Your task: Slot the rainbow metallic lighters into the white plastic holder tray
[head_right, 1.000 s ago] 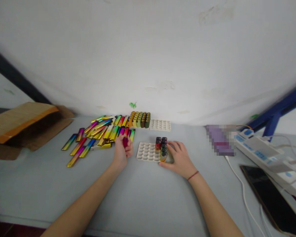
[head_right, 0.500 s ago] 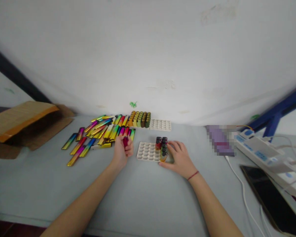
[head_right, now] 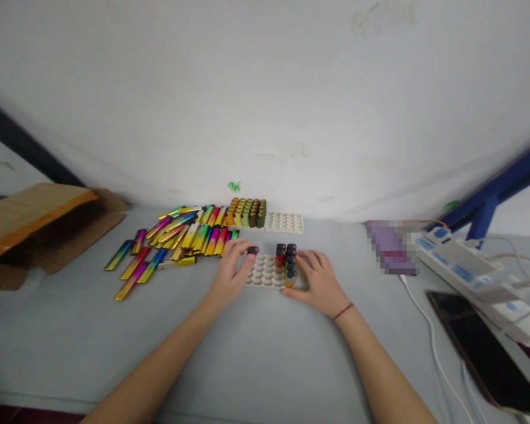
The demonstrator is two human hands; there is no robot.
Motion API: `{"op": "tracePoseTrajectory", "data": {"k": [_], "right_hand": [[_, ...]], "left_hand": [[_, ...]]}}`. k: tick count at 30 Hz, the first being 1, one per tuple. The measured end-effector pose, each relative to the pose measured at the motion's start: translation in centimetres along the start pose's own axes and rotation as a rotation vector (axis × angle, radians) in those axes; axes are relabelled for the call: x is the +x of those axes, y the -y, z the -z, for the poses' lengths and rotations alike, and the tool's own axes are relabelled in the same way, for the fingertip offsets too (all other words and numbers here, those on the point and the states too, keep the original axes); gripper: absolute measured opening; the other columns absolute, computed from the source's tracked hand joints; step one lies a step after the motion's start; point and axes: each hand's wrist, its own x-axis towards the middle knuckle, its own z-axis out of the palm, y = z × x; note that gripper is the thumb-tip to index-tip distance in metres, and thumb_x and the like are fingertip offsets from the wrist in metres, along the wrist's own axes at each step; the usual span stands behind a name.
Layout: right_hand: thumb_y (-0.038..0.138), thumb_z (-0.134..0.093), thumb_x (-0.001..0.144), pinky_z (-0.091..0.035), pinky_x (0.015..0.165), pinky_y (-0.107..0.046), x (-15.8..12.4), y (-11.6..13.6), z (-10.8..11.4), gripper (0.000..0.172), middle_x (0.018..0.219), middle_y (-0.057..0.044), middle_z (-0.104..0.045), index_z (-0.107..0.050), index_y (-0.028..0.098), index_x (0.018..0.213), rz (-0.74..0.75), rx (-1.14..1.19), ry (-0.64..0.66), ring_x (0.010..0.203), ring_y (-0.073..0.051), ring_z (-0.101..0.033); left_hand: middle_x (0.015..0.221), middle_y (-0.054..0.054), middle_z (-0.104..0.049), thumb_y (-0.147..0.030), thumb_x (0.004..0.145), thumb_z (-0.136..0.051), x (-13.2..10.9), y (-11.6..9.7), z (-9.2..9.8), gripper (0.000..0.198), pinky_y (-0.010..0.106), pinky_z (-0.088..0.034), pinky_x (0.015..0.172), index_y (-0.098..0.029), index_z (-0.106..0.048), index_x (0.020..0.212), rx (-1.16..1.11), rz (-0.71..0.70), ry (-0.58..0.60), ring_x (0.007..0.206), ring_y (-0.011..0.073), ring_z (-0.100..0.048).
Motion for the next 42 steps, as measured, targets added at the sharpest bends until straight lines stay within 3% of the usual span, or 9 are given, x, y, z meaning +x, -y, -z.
{"op": "tracePoseTrajectory", "data": {"k": [5, 11, 21, 26, 34, 38, 42], "right_hand": [[0.064, -0.067, 0.079, -0.042, 0.104, -0.056, 0.0, 0.0, -0.1, 0.068, 0.130, -0.018, -0.058, -0.060, 0.017, 0.126, -0.001, -0.001, 0.003, 0.119, -0.035, -0.049], [0.065, -0.067, 0.078, -0.042, 0.104, -0.056, 0.0, 0.0, -0.1, 0.067, 0.129, -0.017, -0.059, -0.061, 0.019, 0.125, -0.003, -0.003, -0.002, 0.119, -0.035, -0.050], [0.066, -0.066, 0.078, -0.042, 0.104, -0.056, -0.1, -0.1, -0.2, 0.067, 0.130, -0.016, -0.058, -0.060, 0.020, 0.127, 0.002, 0.002, -0.008, 0.119, -0.035, -0.050], [0.066, -0.067, 0.078, -0.042, 0.104, -0.056, -0.1, -0.1, -0.2, 0.070, 0.130, -0.018, -0.058, -0.060, 0.016, 0.126, 0.004, 0.001, -0.010, 0.119, -0.035, -0.049], [0.066, -0.067, 0.078, -0.042, 0.105, -0.056, -0.1, 0.0, -0.1, 0.070, 0.131, -0.018, -0.058, -0.059, 0.016, 0.127, 0.000, -0.003, -0.004, 0.120, -0.035, -0.048], [0.065, -0.067, 0.079, -0.042, 0.104, -0.055, -0.1, 0.0, -0.1, 0.069, 0.130, -0.018, -0.058, -0.060, 0.015, 0.126, 0.004, -0.003, -0.003, 0.119, -0.035, -0.049], [0.065, -0.066, 0.079, -0.043, 0.104, -0.055, 0.0, 0.0, 0.0, 0.067, 0.128, -0.018, -0.059, -0.061, 0.015, 0.123, 0.005, -0.005, 0.002, 0.118, -0.034, -0.049]], "left_hand": [[0.102, 0.008, -0.072, -0.033, 0.086, -0.062, -0.1, -0.1, -0.5, 0.020, 0.036, -0.045, 0.097, -0.022, -0.073, 0.100, 0.010, 0.012, 0.144, 0.100, 0.0231, -0.064], [0.102, 0.006, -0.077, -0.030, 0.086, -0.064, -0.4, 0.2, -1.3, 0.019, 0.038, -0.042, 0.096, -0.026, -0.075, 0.102, 0.089, 0.017, 0.224, 0.098, 0.0245, -0.067], [0.104, 0.006, -0.076, -0.035, 0.088, -0.064, -0.5, 0.3, -1.6, 0.029, 0.040, -0.036, 0.096, -0.027, -0.067, 0.116, 0.288, -0.058, 0.207, 0.096, 0.0234, -0.067], [0.100, 0.004, -0.076, -0.033, 0.092, -0.060, -0.7, 0.0, -1.8, 0.017, 0.040, -0.032, 0.097, -0.028, -0.070, 0.105, 0.342, -0.147, 0.222, 0.094, 0.0216, -0.067], [0.107, 0.007, -0.072, -0.027, 0.095, -0.052, -0.8, -0.1, -1.4, 0.030, 0.037, -0.039, 0.091, -0.029, -0.068, 0.120, 0.509, -0.275, 0.250, 0.101, 0.0211, -0.063], [0.110, 0.008, -0.070, -0.026, 0.095, -0.050, -0.4, 0.0, -0.6, 0.033, 0.037, -0.043, 0.093, -0.027, -0.066, 0.124, 0.531, -0.340, 0.254, 0.103, 0.0214, -0.063], [0.100, 0.008, -0.072, -0.027, 0.094, -0.048, 1.3, -0.5, 2.8, 0.034, 0.033, -0.049, 0.088, -0.021, -0.064, 0.124, 0.570, -0.286, 0.283, 0.095, 0.0203, -0.065]]}}
